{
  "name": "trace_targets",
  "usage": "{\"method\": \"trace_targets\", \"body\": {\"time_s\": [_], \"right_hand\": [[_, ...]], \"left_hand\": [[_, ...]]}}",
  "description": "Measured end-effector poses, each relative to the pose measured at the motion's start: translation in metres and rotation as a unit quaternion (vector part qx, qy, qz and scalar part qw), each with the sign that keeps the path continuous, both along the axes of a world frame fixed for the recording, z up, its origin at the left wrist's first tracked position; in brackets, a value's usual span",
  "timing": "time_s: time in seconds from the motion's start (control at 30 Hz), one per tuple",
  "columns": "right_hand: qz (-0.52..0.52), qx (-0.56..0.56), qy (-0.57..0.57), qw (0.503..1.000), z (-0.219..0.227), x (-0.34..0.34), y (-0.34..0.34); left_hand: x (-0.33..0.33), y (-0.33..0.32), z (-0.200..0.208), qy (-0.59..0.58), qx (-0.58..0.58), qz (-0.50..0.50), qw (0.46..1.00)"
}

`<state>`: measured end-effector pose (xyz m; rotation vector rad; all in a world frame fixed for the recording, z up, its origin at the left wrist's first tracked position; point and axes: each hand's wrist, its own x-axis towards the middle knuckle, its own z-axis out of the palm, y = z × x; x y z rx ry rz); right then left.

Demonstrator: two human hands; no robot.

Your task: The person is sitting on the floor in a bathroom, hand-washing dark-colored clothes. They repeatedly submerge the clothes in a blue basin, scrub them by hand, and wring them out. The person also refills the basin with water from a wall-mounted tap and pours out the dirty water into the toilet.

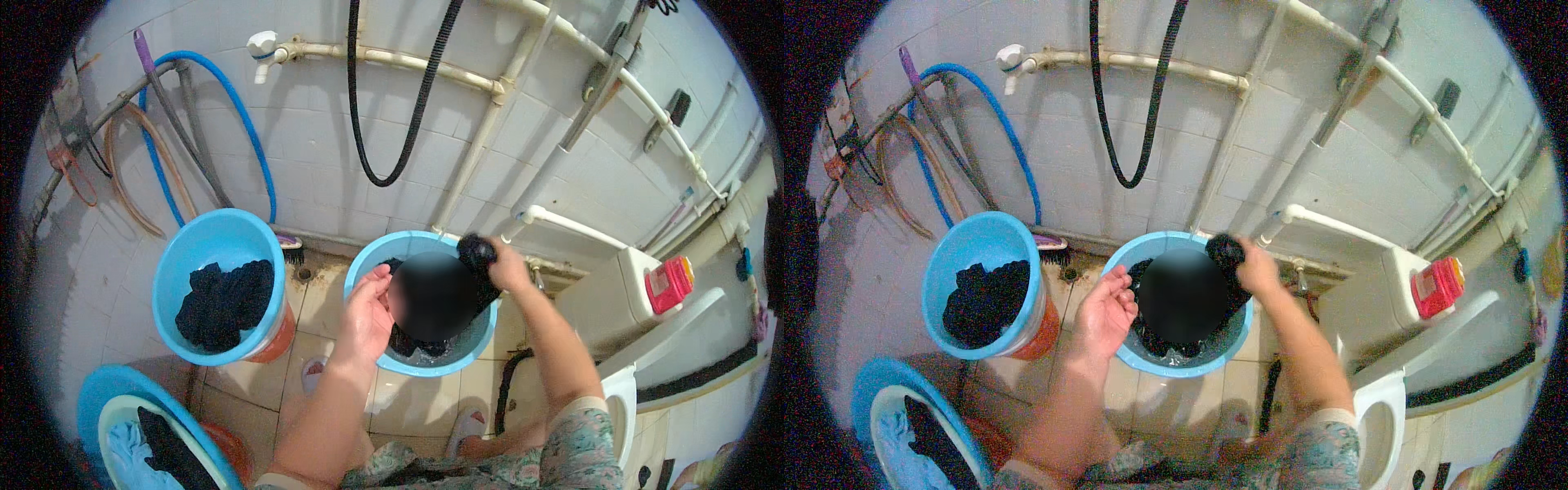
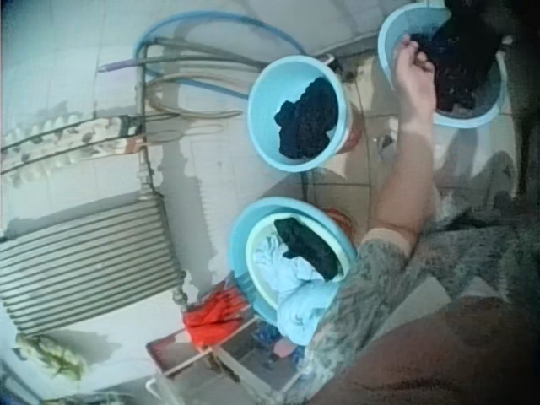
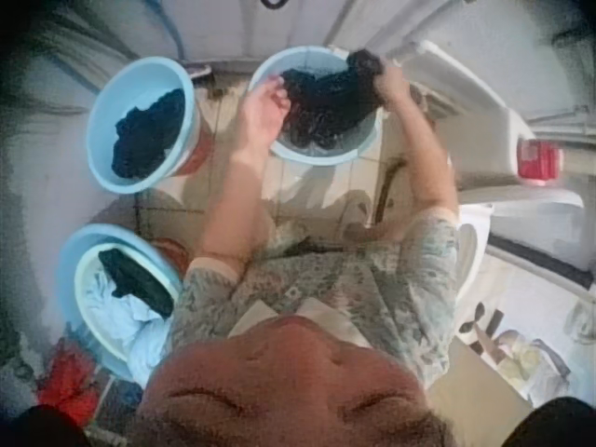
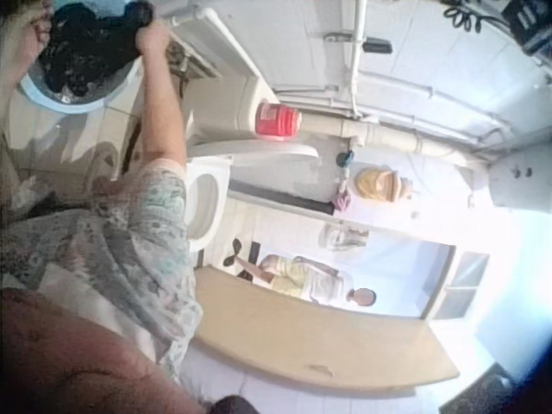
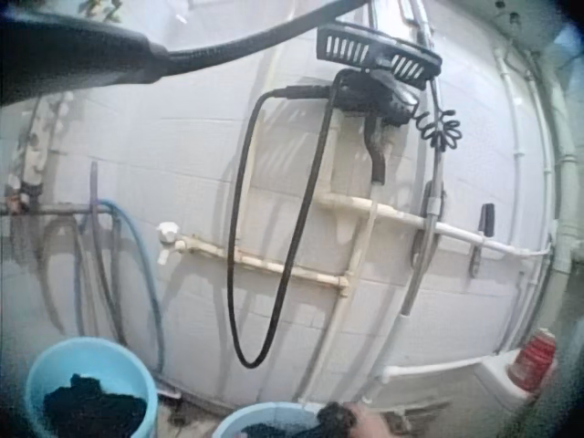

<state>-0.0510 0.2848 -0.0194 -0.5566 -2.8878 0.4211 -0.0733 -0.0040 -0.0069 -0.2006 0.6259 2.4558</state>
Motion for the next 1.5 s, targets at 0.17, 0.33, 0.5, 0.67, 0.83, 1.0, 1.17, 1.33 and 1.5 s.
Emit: {"method": "trace_targets", "body": {"time_s": [0.17,0.33,0.5,0.67,0.83,1.0,1.17,1.33,1.5], "right_hand": [[0.111,-0.008,0.085,0.990,0.047,0.015,-0.053],[0.310,0.056,0.051,0.948,-0.081,0.022,-0.087],[0.261,0.240,0.084,0.931,-0.125,0.019,-0.134],[0.299,0.128,0.035,0.945,-0.197,-0.032,-0.121],[0.315,0.051,0.017,0.948,-0.216,-0.060,-0.127],[0.337,-0.001,0.017,0.941,-0.204,-0.066,-0.122],[0.410,-0.103,0.045,0.905,-0.148,-0.035,-0.118],[0.309,-0.176,-0.019,0.934,-0.151,0.007,-0.058],[0.079,-0.074,-0.010,0.994,-0.056,0.018,-0.050]], "left_hand": [[-0.004,-0.015,-0.013,-0.003,-0.003,0.000,1.000],[-0.004,-0.017,-0.010,0.008,0.011,0.000,1.000],[-0.005,-0.020,-0.004,0.002,0.001,-0.004,1.000],[-0.007,-0.017,0.006,-0.049,-0.004,-0.011,0.999],[-0.008,-0.013,0.008,-0.042,-0.009,-0.023,0.999],[-0.005,-0.018,0.009,-0.009,0.020,-0.017,1.000],[-0.002,-0.016,0.006,-0.024,0.008,-0.019,1.000],[-0.001,-0.018,0.008,-0.018,0.007,-0.018,1.000],[0.000,-0.019,0.005,-0.014,-0.004,-0.017,1.000]]}}
